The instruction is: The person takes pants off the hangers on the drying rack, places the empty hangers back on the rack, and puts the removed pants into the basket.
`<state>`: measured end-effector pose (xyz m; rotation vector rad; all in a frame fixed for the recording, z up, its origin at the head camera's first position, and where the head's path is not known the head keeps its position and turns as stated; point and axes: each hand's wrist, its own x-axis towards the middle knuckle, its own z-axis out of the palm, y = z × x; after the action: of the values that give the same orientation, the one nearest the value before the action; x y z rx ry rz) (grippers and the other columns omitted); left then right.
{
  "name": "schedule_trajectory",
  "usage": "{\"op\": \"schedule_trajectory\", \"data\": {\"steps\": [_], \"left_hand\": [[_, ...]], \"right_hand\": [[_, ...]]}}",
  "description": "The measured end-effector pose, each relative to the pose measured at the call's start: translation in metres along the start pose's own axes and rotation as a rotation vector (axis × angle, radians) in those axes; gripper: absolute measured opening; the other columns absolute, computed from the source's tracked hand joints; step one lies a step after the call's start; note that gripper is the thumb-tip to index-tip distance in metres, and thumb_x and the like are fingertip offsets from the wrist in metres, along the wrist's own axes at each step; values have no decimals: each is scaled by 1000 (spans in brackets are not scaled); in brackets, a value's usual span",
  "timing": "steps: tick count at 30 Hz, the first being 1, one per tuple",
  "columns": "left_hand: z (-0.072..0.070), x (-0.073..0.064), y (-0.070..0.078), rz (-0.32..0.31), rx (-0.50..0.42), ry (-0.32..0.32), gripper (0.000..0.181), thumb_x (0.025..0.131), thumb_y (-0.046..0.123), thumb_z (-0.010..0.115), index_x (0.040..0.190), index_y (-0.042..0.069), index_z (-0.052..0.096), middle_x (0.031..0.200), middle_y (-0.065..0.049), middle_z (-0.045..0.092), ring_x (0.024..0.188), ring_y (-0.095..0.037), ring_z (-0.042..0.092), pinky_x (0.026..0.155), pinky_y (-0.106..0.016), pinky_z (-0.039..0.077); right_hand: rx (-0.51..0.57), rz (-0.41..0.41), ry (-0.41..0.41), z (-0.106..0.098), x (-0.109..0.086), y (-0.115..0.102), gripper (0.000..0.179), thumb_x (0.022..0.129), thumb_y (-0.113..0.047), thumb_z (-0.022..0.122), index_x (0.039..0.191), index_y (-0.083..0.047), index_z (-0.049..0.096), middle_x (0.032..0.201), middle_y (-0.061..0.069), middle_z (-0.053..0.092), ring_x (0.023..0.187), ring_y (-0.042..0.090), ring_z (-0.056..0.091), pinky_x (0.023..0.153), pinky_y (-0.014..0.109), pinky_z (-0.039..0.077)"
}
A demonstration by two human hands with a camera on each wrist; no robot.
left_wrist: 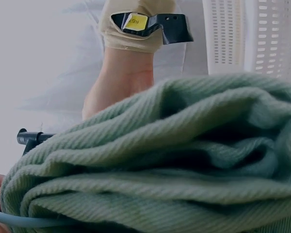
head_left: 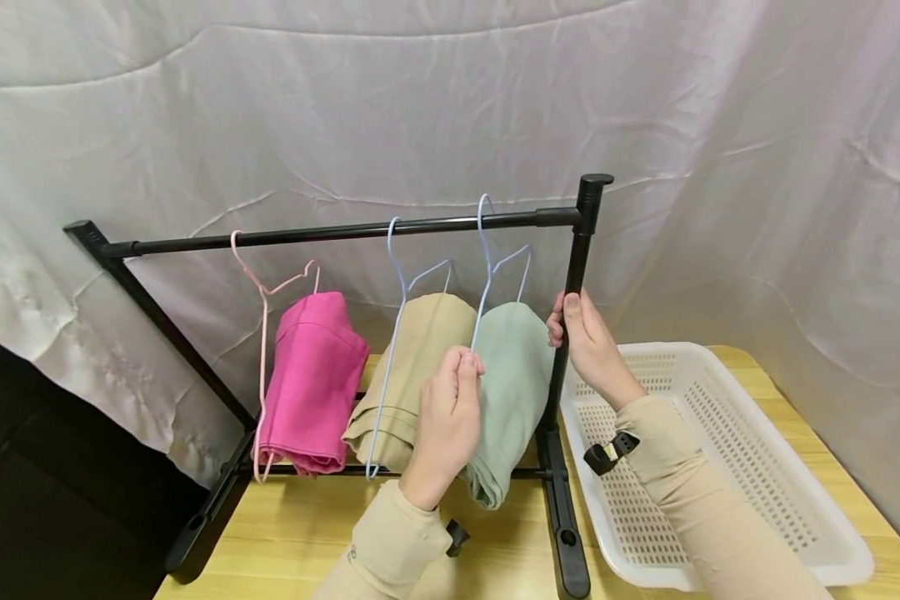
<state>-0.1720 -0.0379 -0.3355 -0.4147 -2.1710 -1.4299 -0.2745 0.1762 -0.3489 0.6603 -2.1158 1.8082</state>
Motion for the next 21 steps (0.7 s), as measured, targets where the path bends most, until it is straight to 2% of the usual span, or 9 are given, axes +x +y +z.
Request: {"op": "schedule_trajectory", "data": {"steps": [11, 21], "left_hand": [[-8, 2, 5, 34, 11, 33, 27, 116, 18, 44, 97, 9, 61, 71, 2, 43, 65, -9, 42, 67, -26, 43], [-18, -5, 9, 37, 18, 38, 27, 116, 18, 45, 96, 10, 61, 72, 3, 42, 67, -10, 43, 69, -26, 43]], "right_hand": [[8, -15, -3, 0, 0, 2, 44, 119, -34, 22, 113, 7, 37, 81, 11, 44, 72, 17, 49, 69, 27, 48], [5, -14, 3, 0, 0, 2, 45, 119, -36, 22, 113, 6, 38, 82, 12, 44, 72, 17, 49, 69, 28, 48]]}}
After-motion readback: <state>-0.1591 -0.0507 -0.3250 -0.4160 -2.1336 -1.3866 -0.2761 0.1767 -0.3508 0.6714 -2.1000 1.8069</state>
